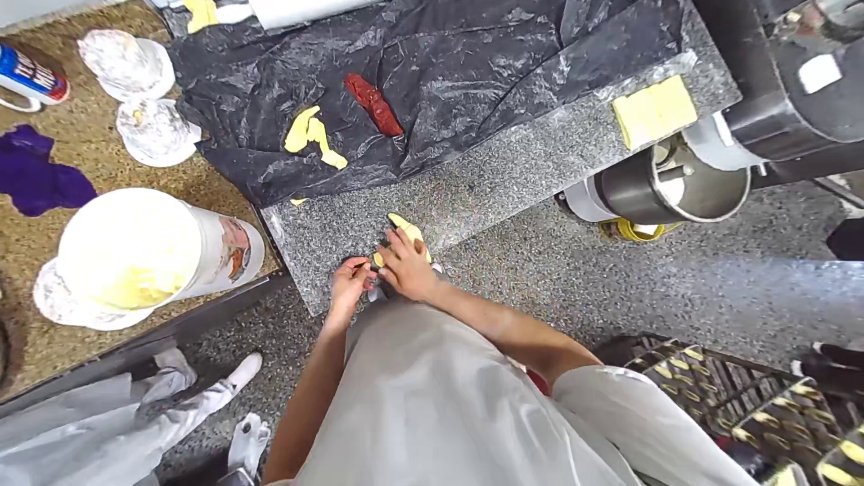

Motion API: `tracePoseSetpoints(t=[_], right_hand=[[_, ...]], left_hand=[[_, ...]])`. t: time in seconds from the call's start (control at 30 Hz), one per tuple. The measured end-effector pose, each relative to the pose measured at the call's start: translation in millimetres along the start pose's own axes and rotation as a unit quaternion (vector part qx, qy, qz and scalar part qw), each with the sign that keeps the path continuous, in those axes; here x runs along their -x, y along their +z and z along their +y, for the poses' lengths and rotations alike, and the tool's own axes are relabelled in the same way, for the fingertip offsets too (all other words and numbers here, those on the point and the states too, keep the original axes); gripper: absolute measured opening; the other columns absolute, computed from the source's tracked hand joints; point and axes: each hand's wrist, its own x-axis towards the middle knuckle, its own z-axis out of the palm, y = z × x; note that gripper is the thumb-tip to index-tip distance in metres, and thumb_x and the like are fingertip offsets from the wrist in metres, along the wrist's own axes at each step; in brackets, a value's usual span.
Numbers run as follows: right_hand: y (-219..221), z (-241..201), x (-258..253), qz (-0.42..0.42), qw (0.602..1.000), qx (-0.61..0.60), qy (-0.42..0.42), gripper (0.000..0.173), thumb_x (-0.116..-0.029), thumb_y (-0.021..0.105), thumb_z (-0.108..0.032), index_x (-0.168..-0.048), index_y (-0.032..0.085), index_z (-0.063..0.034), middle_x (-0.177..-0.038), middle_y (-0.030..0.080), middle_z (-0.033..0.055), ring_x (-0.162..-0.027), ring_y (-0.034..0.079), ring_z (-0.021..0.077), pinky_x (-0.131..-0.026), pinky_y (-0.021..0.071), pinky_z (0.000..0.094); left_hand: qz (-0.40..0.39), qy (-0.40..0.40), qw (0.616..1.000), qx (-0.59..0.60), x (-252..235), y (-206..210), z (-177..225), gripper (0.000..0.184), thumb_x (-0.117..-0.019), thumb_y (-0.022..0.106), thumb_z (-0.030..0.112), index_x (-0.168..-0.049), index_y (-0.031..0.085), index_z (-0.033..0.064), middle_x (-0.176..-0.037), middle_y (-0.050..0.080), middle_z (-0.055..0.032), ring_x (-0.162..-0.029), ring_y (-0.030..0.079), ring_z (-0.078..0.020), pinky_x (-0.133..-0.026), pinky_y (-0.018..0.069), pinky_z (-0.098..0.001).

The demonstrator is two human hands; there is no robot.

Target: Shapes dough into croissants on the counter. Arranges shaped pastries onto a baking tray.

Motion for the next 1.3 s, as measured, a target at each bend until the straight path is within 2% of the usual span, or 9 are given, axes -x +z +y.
tracePoseSetpoints(t=[0.1,0.17,0.27,0.5,0.73,0.87,1.07,1.17,1.3], right_hand=[[-29,39,-6,0.116,0.992,-0.030,0.044,0.039,-0.1044,0.047,-0.036,-0.136,0.064,-0.0209,-0.151,0.053,0.0126,-0.135,0.052,0.0332,-0.101,0.0452,0.0613],[-37,65,-13,0.161,0.981,-0.034,0.107,0.042,-0.1039,0.048,-0.038,-0.134,0.065,-0.0138,-0.137,0.061,0.0159,-0.125,0.058,0.0345,-0.098,0.0487,0.0585],[-31,73,-21,0.157,0.973,-0.031,0.166,0.064,-0.0986,0.051,-0.056,-0.142,0.058,-0.0084,-0.127,0.063,0.0205,-0.117,0.062,0.0369,-0.096,0.0514,0.0565],[-33,76,-42,0.081,0.975,0.057,0.200,0.061,-0.0934,0.066,-0.041,-0.143,0.056,-0.0075,-0.129,0.062,0.0214,-0.118,0.061,0.0406,-0.092,0.0539,0.0578],[3,2,-10,-0.002,1.000,0.008,0.029,0.079,-0.1007,0.030,-0.069,-0.162,0.034,-0.0190,-0.170,0.024,0.0134,-0.157,0.016,0.0411,-0.118,0.0163,0.0753],[-45,32,-4,0.092,0.977,-0.180,0.067,0.054,-0.1057,0.043,-0.046,-0.151,0.053,-0.0177,-0.165,0.035,0.0120,-0.153,0.033,0.0296,-0.120,0.0329,0.0593],[-80,118,30,0.235,0.919,-0.266,0.174,0.045,-0.1034,0.053,-0.036,-0.138,0.061,-0.0079,-0.145,0.057,0.0124,-0.135,0.055,0.0205,-0.108,0.0514,0.0440],[-70,138,43,0.235,0.905,-0.307,0.180,0.040,-0.1020,0.056,-0.034,-0.129,0.066,-0.0062,-0.129,0.067,0.0119,-0.118,0.065,0.0174,-0.098,0.0577,0.0387],[-52,147,54,0.156,0.914,-0.353,0.124,0.045,-0.1002,0.060,-0.034,-0.135,0.063,-0.0052,-0.137,0.064,0.0131,-0.126,0.062,0.0190,-0.106,0.0533,0.0387]], left_hand=[[0.064,0.220,0.938,-0.261,8,2,-12,0.035,-0.1036,0.055,0.026,-0.127,0.068,0.0033,-0.111,0.075,-0.0095,-0.097,0.073,-0.0188,-0.088,0.0608,-0.0407],[0.023,0.319,0.855,-0.408,10,8,-19,0.050,-0.1040,0.051,0.037,-0.144,0.058,0.0074,-0.149,0.056,-0.0138,-0.138,0.053,-0.0313,-0.113,0.0414,-0.0560],[-0.054,0.320,0.781,-0.534,7,17,-36,0.076,-0.1020,0.046,0.056,-0.159,0.036,0.0072,-0.169,0.027,-0.0142,-0.157,0.023,-0.0314,-0.124,0.0189,-0.0619],[-0.071,0.290,0.763,-0.573,5,18,-42,0.080,-0.0991,0.050,0.054,-0.162,0.029,0.0100,-0.171,0.021,-0.0081,-0.159,0.016,-0.0238,-0.125,0.0150,-0.0595],[-0.079,0.295,0.834,-0.460,9,14,-26,0.073,-0.0989,0.054,0.045,-0.159,0.036,0.0066,-0.165,0.036,-0.0107,-0.156,0.027,-0.0273,-0.125,0.0152,-0.0604],[-0.008,0.321,0.852,-0.412,-5,17,9,0.053,-0.1042,0.050,0.033,-0.152,0.048,0.0094,-0.139,0.065,-0.0118,-0.131,0.060,-0.0317,-0.116,0.0376,-0.0571],[-0.191,0.336,0.719,-0.578,-55,64,86,0.064,-0.0952,0.065,0.011,-0.155,0.043,0.0159,-0.169,0.026,-0.0091,-0.157,0.020,-0.0293,-0.123,0.0233,-0.0590],[-0.229,0.322,0.687,-0.610,-66,77,97,0.038,-0.0956,0.060,0.004,-0.133,0.062,0.0083,-0.147,0.057,-0.0131,-0.144,0.045,-0.0328,-0.121,0.0294,-0.0579],[-0.253,0.163,0.833,-0.464,-57,67,109,0.048,-0.0965,0.067,0.025,-0.139,0.056,0.0042,-0.135,0.062,-0.0186,-0.128,0.059,-0.0318,-0.112,0.0453,-0.0518]])
